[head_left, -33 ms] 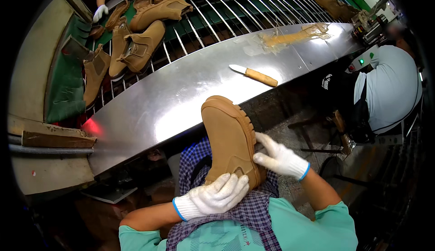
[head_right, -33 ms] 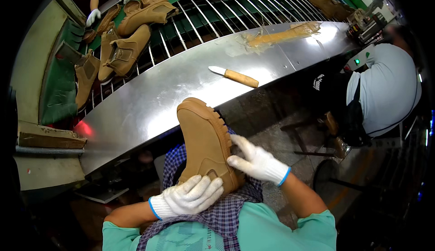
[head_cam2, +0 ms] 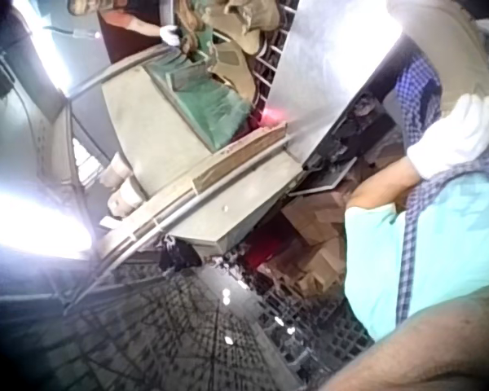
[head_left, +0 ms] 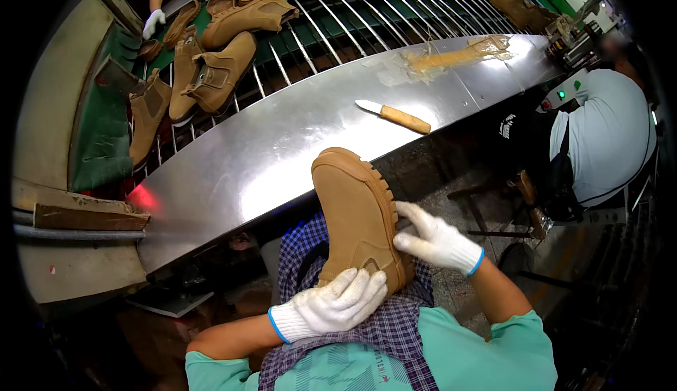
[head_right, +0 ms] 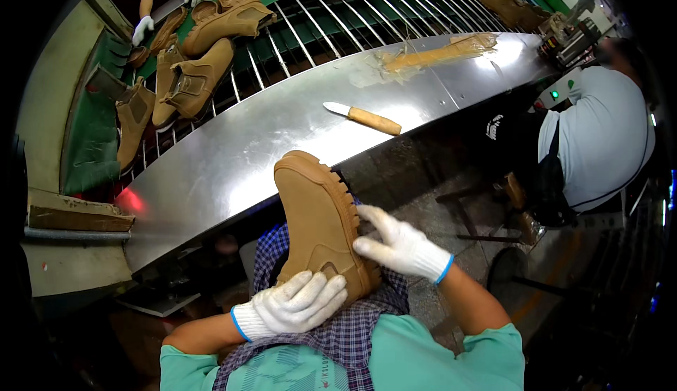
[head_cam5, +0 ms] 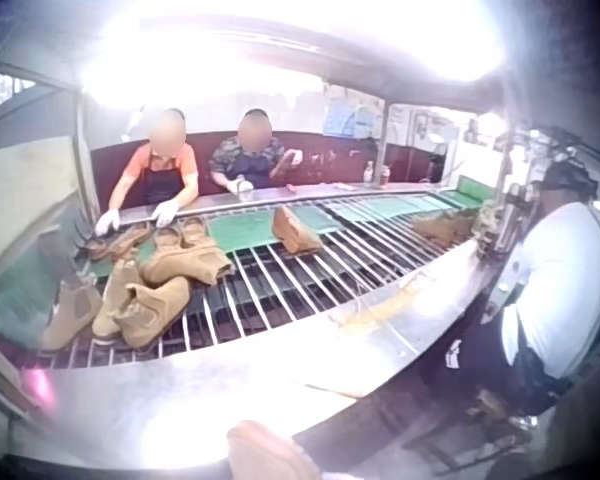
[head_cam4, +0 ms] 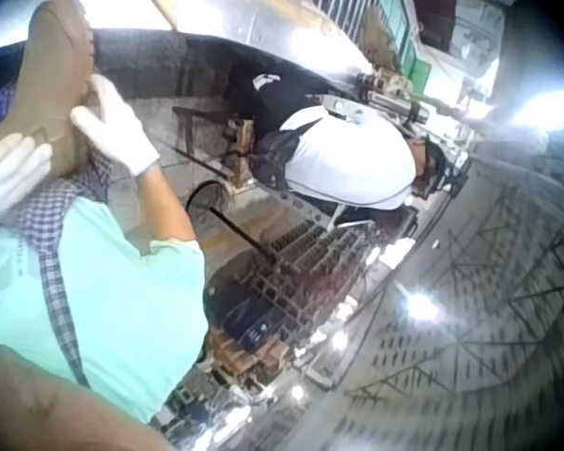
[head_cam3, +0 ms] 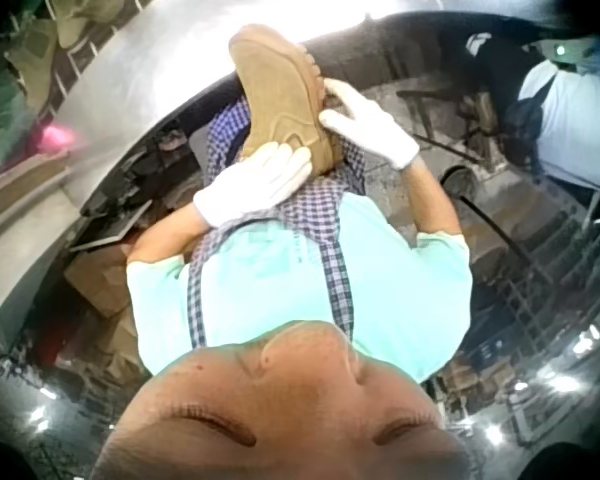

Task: The person trims excess material from the soles of boots using a knife by hand, rotating each boot to reach all sides before placing them back on the conveyor belt.

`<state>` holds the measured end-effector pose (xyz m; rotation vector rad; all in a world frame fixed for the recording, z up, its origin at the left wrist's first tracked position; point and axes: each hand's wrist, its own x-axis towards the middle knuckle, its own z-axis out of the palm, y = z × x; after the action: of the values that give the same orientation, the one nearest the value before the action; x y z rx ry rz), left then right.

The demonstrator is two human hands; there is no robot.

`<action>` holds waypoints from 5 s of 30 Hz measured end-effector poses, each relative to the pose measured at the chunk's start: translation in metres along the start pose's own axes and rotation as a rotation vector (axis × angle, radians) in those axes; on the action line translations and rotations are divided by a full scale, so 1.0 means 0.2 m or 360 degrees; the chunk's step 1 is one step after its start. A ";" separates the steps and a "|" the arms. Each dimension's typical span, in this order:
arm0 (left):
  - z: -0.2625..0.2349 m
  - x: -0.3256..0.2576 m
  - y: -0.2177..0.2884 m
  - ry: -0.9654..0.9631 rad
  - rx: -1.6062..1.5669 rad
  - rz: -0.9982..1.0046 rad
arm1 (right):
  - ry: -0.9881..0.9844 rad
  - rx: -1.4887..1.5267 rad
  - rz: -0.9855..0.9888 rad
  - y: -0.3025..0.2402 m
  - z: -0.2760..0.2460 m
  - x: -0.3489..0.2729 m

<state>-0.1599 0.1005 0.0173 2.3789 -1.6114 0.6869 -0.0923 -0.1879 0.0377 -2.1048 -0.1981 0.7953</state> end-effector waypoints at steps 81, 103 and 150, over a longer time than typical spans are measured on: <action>-0.15 -0.65 -0.60 0.0472 0.0040 -0.1829 | -0.0136 -0.1193 -0.1167 -0.94 0.33 0.77; -0.10 -0.66 -0.62 0.0562 0.0247 -0.1531 | -0.0379 0.1040 0.0088 -0.80 0.38 0.80; -0.28 -0.26 -0.92 -0.0451 -0.0207 -0.1932 | 0.0338 -0.1003 -0.1269 -0.70 0.14 0.95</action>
<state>-0.0233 0.2383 0.0609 2.7713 -0.0311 -0.0143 0.0592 -0.0045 0.0443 -2.3519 -1.2060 0.0116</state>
